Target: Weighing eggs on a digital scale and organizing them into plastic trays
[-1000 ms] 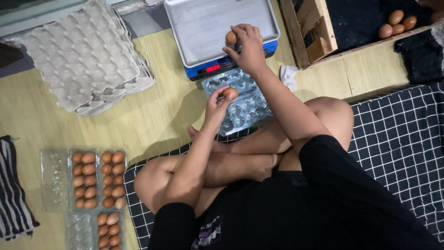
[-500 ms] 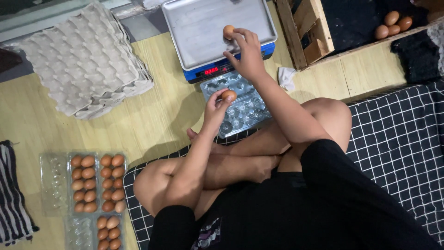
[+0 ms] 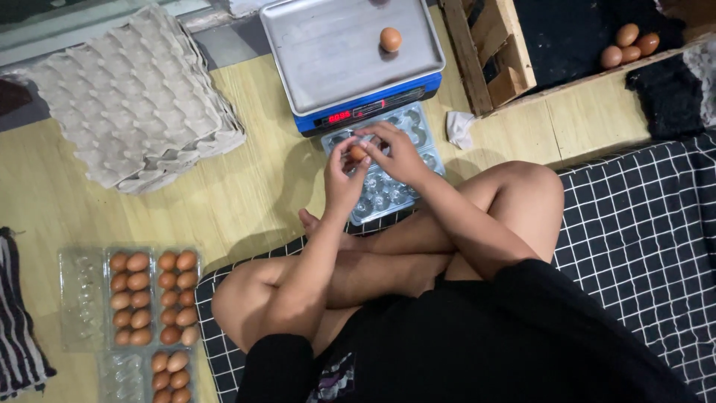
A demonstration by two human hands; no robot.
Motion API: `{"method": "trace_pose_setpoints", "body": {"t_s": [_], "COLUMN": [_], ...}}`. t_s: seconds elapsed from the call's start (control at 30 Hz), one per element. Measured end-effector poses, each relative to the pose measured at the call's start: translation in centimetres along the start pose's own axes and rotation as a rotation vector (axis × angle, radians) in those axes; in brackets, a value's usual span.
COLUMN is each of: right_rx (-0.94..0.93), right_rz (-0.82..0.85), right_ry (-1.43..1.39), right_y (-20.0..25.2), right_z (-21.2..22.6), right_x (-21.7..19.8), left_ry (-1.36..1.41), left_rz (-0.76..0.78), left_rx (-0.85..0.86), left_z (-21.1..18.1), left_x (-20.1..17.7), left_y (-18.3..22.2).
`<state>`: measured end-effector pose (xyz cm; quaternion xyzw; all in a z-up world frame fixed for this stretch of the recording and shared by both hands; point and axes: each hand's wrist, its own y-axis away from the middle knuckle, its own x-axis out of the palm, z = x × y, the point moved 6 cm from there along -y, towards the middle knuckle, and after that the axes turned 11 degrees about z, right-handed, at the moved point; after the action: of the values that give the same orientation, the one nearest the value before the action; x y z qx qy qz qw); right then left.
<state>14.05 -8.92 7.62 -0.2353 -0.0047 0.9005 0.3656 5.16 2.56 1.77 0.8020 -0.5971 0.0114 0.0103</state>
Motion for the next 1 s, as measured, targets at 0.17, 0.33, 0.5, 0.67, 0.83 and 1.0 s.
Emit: {"method": "trace_pose_setpoints", "body": {"t_s": [0.17,0.33,0.5,0.67,0.83,1.0], "right_rx": [0.157,0.25,0.265,0.217,0.178,0.05], "right_rz": [0.024,0.062,0.059,-0.055,-0.219,-0.239], "right_ry": [-0.125,-0.366,-0.526,-0.455,-0.178,0.078], "right_y": [1.1,1.7,1.1,-0.5,-2.9,-5.2], "right_z": [-3.0,-5.3,-3.4,-4.7,-5.4,-2.5], "right_x": [0.7,1.9,1.4,-0.4,-2.7,-5.2], "left_ry": [-0.023,-0.02,0.001,0.033,0.069,-0.019], "left_rz": [0.007,0.013,-0.011,-0.002,0.052,0.134], "left_rx": [0.038,0.038,0.036,0.027,-0.001,-0.111], "left_z": [-0.1,-0.4,-1.3,0.3,0.0,-2.2], "left_x": [-0.1,-0.3,-0.2,-0.2,0.0,0.3], "left_y": [-0.1,0.1,0.2,0.0,0.1,0.2]}}
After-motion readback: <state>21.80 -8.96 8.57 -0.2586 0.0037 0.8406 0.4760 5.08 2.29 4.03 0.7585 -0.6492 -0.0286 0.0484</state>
